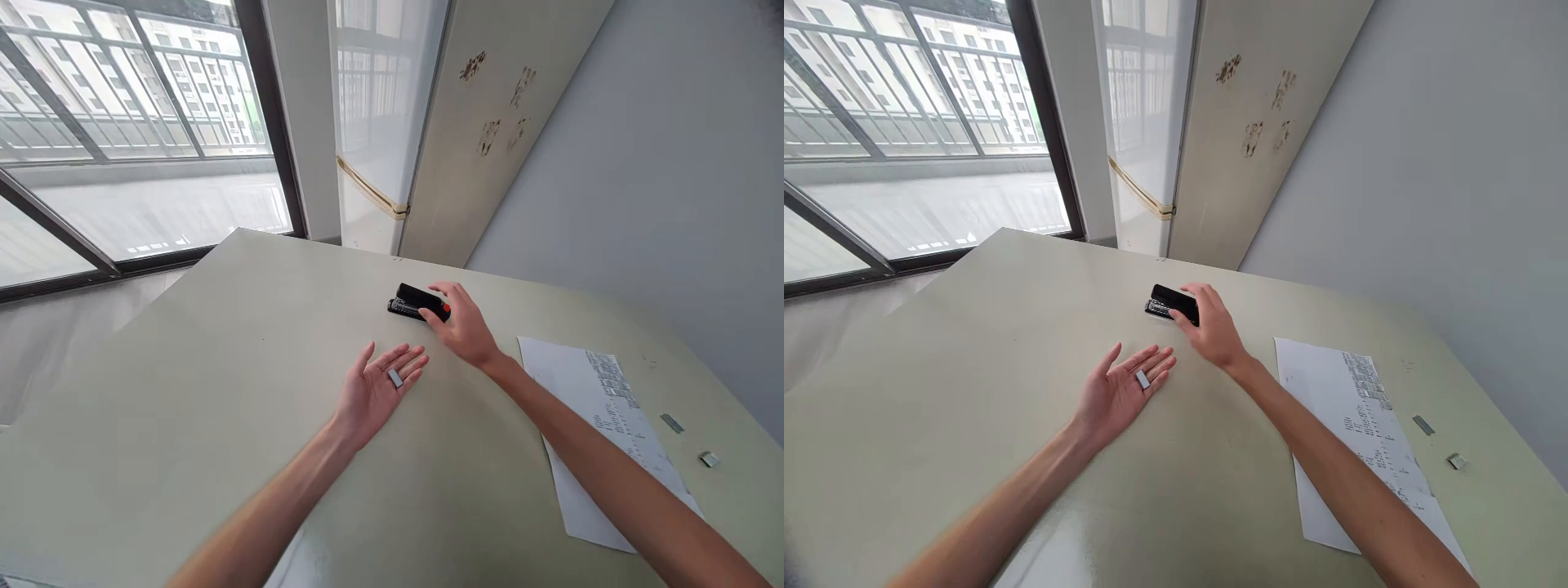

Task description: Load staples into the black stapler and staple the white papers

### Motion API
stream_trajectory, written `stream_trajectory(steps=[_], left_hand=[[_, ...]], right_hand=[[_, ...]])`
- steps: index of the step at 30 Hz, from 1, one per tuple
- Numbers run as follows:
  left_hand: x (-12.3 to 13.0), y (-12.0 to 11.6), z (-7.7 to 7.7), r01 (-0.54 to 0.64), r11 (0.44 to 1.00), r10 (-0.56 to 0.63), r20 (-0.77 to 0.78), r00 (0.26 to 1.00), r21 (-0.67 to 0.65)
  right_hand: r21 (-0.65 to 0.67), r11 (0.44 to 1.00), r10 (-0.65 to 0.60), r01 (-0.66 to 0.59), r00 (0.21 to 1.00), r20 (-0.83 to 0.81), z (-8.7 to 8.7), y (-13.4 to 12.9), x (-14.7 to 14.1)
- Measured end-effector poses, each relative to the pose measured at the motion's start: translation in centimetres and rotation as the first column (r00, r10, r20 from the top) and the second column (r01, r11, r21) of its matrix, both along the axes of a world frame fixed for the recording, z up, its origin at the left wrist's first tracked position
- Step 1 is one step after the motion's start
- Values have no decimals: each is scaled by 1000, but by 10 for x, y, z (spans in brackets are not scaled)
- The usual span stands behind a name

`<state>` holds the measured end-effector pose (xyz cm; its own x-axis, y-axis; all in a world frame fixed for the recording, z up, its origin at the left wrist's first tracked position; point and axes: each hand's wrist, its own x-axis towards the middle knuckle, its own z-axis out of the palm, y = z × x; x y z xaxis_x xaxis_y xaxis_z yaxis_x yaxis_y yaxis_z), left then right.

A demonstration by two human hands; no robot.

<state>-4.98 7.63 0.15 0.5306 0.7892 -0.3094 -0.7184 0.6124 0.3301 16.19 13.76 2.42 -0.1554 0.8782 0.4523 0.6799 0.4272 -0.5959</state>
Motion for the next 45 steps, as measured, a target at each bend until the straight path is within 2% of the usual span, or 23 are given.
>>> stream_trajectory(steps=[2, 4, 6, 8, 12, 17, 20, 22, 24, 26, 28, 30, 33, 36, 39, 42, 45], left_hand=[[1, 0, -2, -1, 1000, 1, 14, 1000, 13], [2, -1, -4, 9, 1000, -9, 22, 1000, 23], [1, -1, -6, 49, 998, -50, 26, 998, 42], [1, -2, -6, 117, 990, -119, 27, 992, 72], [2, -4, -2, 201, 976, -201, -12, 980, 87], [3, -7, 7, 272, 958, -266, -80, 961, 89], [2, -4, 11, 280, 955, -265, -147, 953, 97], [2, 0, 13, 261, 963, -243, -199, 949, 71], [2, 5, 17, 230, 973, -218, -251, 943, 17], [3, 9, 21, 184, 982, -186, -288, 939, -34], [5, 11, 27, 140, 988, -153, -311, 938, -63], [7, 12, 32, 105, 992, -124, -326, 937, -77], [10, 12, 36, 68, 993, -96, -336, 937, -94], [10, 14, 36, 51, 994, -82, -331, 940, -102], [10, 15, 33, 42, 993, -77, -330, 941, -112], [9, 17, 32, 26, 993, -63, -335, 940, -114], [9, 17, 33, 22, 992, -64, -343, 937, -125]], right_hand=[[70, 994, 81, -83, 996, 28, 6, -29, -8], [43, 970, 232, -238, 966, 113, 7, -55, -16], [-16, 942, 332, -334, 927, 172, 4, -74, -23], [-53, 936, 352, -348, 920, 174, -3, -85, -26], [-65, 951, 306, -301, 946, 106, -14, -89, -26], [-81, 958, 277, -273, 960, 36, -2, -107, -13], [-105, 982, 146, -156, 984, -98, 6, -136, 21], [-151, 989, -30, 1, 982, -188, 6, -160, 58], [-176, 963, -237, 204, 952, -193, 1, -185, 102], [-163, 886, -457, 435, 880, -133, -7, -207, 148], [-128, 786, -613, 605, 789, -36, -17, -224, 191], [-77, 703, -704, 707, 708, 57, -28, -235, 226], [-37, 640, -757, 767, 638, 138, -45, -241, 263], [-13, 627, -764, 779, 618, 188, -59, -242, 284], [-16, 614, -767, 789, 602, 224, -65, -241, 292], [-24, 593, -784, 805, 583, 211, -58, -244, 286], [-59, 591, -792, 804, 593, 148, -42, -254, 257]])
